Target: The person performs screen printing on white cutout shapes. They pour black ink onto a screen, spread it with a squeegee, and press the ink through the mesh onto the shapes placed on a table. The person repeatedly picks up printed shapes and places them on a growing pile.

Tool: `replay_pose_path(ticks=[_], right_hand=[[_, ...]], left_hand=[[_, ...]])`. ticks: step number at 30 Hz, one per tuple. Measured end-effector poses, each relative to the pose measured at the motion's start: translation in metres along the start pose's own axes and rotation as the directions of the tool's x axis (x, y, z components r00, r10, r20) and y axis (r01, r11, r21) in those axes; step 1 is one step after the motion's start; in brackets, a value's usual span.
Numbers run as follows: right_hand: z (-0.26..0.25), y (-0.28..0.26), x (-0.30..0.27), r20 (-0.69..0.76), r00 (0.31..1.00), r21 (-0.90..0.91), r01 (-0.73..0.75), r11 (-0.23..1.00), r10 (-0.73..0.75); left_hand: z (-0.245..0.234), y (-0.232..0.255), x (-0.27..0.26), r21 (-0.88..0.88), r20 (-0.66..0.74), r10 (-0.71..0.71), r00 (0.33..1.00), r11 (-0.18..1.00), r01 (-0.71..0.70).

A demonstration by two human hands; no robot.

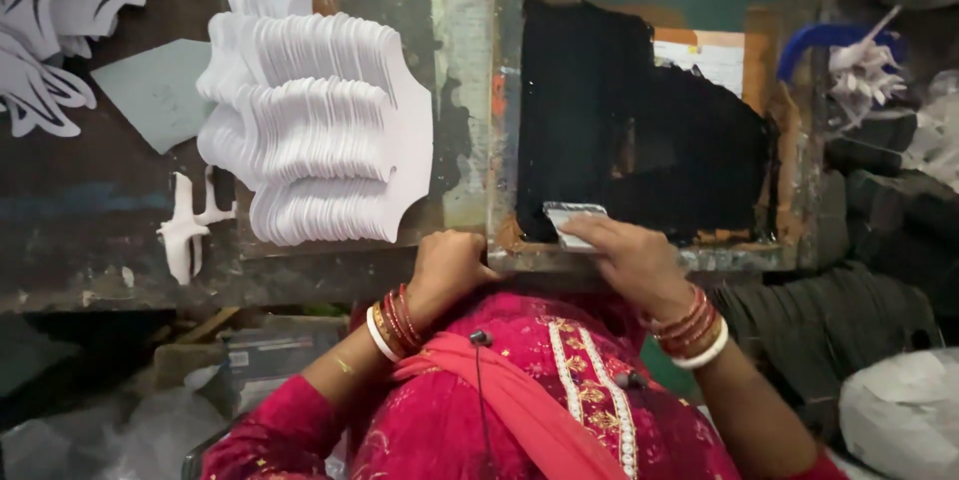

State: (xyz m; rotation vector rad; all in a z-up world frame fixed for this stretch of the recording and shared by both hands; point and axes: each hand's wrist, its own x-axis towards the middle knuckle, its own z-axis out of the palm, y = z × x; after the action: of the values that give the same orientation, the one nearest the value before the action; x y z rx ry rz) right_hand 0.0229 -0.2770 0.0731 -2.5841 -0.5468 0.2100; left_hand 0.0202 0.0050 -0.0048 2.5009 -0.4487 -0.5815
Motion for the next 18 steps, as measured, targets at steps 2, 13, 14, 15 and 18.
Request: replay_pose_path(ticks=[2, 13, 14, 15, 18], right_hand=[[-0.002, -0.009, -0.021, -0.061, 0.997, -0.027, 0.035, 0.999, -0.037], [0.016, 0.005, -0.076, -0.860, 0.510, 0.104, 0.133, 0.986, 0.022], [0.017, 0.018, -0.080, -0.948, 0.316, -0.015, 0.050, 0.999, -0.030], [0.006, 0.022, -0.083, -0.950, 0.310, -0.019, 0.061, 0.998, -0.037], [-0.028, 0.031, -0.094, -0.962, 0.259, -0.119, -0.119, 0.986, -0.085]], left_hand=[[-0.009, 0.008, -0.003, 0.004, -0.016, -0.032, 0.999, 0.999, 0.032], [-0.076, 0.093, -0.045, -0.651, -0.177, 0.322, 0.930, 0.670, -0.356], [-0.086, 0.105, -0.046, -0.534, -0.339, 0.527, 0.780, 0.575, -0.620], [-0.085, 0.106, -0.038, -0.525, -0.347, 0.526, 0.776, 0.577, -0.626], [-0.060, 0.086, 0.013, -0.280, -0.463, 0.678, 0.570, 0.499, -0.820]])
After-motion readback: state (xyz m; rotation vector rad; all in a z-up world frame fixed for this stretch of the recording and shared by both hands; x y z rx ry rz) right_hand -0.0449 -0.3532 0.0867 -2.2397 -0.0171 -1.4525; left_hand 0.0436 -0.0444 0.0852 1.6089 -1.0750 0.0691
